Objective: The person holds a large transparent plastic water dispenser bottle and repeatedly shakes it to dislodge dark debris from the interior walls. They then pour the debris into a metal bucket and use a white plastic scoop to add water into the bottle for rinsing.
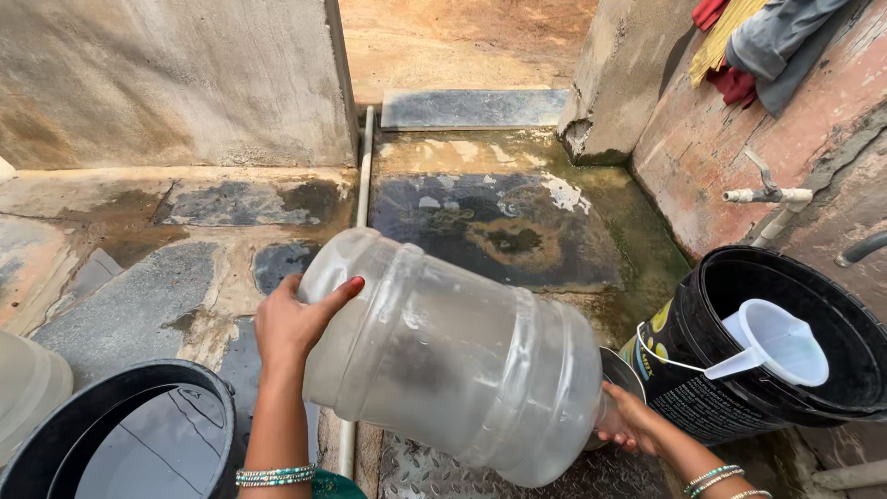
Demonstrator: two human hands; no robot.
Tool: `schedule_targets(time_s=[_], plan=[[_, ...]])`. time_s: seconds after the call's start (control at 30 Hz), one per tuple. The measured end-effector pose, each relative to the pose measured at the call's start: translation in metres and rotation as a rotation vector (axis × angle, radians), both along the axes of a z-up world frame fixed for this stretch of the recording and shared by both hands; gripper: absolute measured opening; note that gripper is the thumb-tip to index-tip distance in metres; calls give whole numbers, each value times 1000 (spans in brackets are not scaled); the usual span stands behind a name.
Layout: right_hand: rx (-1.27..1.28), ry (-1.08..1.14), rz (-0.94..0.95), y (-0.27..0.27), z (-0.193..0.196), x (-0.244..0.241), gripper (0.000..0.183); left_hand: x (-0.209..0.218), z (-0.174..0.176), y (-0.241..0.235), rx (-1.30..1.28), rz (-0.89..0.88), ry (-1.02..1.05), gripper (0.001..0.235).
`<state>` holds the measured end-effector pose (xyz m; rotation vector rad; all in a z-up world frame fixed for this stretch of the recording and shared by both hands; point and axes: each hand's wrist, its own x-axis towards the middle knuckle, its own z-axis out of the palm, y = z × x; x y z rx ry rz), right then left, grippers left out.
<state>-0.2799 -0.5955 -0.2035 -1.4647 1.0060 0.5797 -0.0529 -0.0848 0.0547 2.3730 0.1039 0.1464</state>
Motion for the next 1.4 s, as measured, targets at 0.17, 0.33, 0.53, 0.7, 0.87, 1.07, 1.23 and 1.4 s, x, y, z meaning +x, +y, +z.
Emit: schedule_targets(time_s=[0.17, 0.33, 0.53, 0.7, 0.87, 1.07, 1.23, 1.4], plan=[[-127, -141, -7, -12, 34, 10, 78, 20, -29, 5, -4, 0, 132, 107], [-36, -1076, -231, -45, 181, 28, 46, -16, 33, 35, -1211, -439, -331, 69], [-233, -1168, -602, -30, 218, 30, 42, -76, 89, 1, -686, -368, -686, 95], [-264, -1060, -422, -73, 162, 64, 54, -18, 44, -17, -560, -115, -272, 88], [-164, -162, -206, -69, 60, 48, 85, 37, -70, -14, 85, -92, 327, 112], [-222, -161, -111, -38, 45, 38, 76, 53, -78, -5, 214, -154, 423, 114], [-100, -1162, -254, -58, 167, 45, 39, 23, -8, 26, -801, -371, -150, 101], [79, -1417, -471, -44, 224, 12, 37, -27, 35, 28, -990, -595, -477, 87]])
